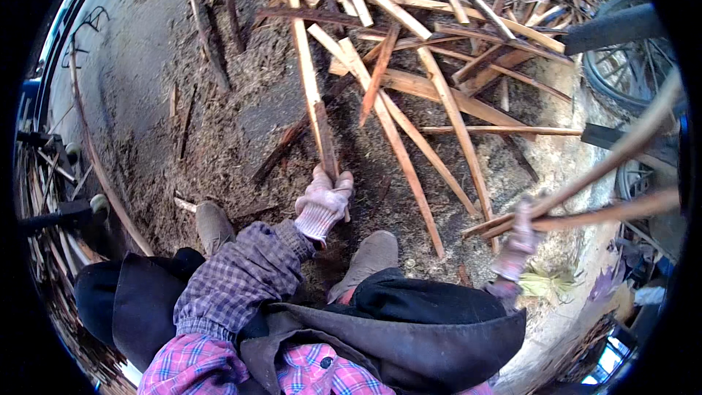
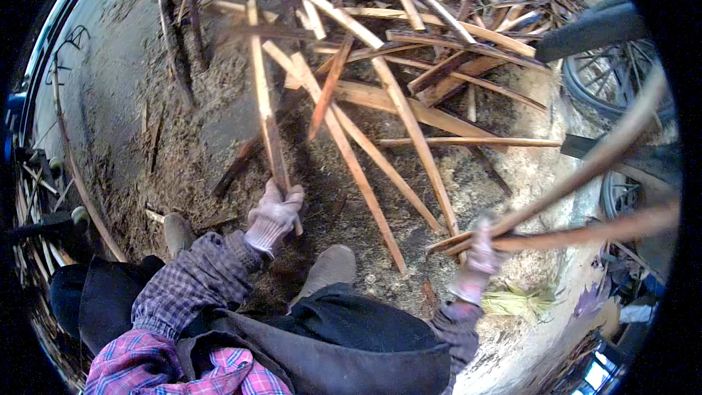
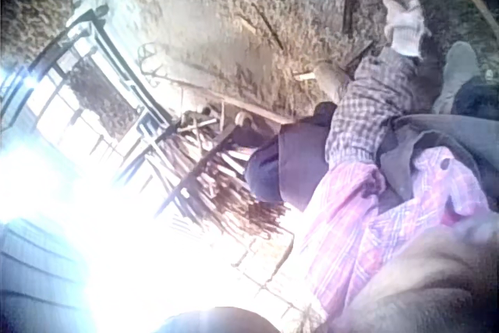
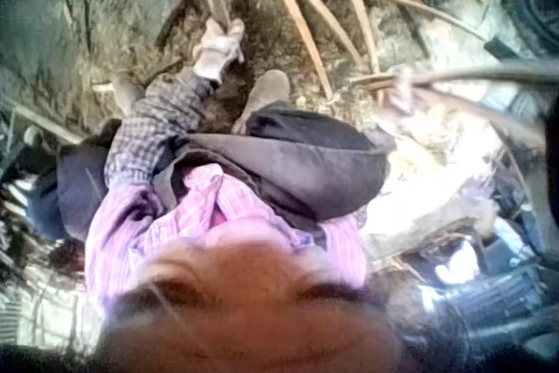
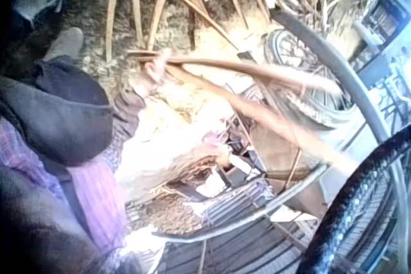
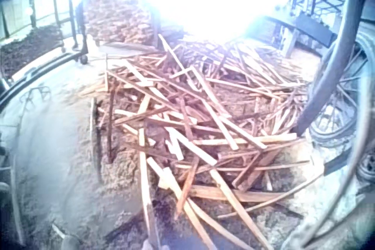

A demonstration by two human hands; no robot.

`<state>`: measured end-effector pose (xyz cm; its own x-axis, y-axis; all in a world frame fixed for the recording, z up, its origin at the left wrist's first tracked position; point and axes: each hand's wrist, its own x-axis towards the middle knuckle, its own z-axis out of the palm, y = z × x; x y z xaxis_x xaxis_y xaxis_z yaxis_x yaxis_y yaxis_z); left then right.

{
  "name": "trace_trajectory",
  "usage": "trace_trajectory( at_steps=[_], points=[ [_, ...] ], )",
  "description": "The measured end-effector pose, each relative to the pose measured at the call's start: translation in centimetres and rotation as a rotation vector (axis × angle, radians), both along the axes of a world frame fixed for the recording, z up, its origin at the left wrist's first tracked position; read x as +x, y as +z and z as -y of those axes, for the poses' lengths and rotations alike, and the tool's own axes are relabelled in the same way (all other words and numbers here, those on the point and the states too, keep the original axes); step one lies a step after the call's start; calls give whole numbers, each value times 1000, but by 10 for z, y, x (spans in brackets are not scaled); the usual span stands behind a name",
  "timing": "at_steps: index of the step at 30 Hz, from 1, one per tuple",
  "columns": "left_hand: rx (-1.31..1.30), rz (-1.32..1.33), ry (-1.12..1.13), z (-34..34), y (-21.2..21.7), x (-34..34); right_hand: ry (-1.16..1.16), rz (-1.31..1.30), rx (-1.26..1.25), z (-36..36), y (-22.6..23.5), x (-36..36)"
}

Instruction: The person uses a long wooden pole to move a pile of wood strips on the floor, then picks up bundles of the strips by hand and stacks them onto a metal rack.

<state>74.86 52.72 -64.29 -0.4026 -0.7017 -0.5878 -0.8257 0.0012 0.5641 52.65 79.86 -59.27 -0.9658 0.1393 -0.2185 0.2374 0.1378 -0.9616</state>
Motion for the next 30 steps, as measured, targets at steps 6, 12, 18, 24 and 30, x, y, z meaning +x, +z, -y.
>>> trace_trajectory(
  at_steps=[6,12,18,24,30],
  points=[
    [-86,403,-486,86,44,-14,271,-42,413,-11,-73,14],
    [-170,175,-12,111,48,-36,308,66,443,41,-12,12],
    [-156,538,-201,71,13,-71,890,213,1167,77,-28,8],
    [-178,490,-164,83,14,-65,858,-148,1377,80,-50,78],
    [-40,462,-142,101,7,-53,781,-693,1558,82,-65,95]
  ],
)
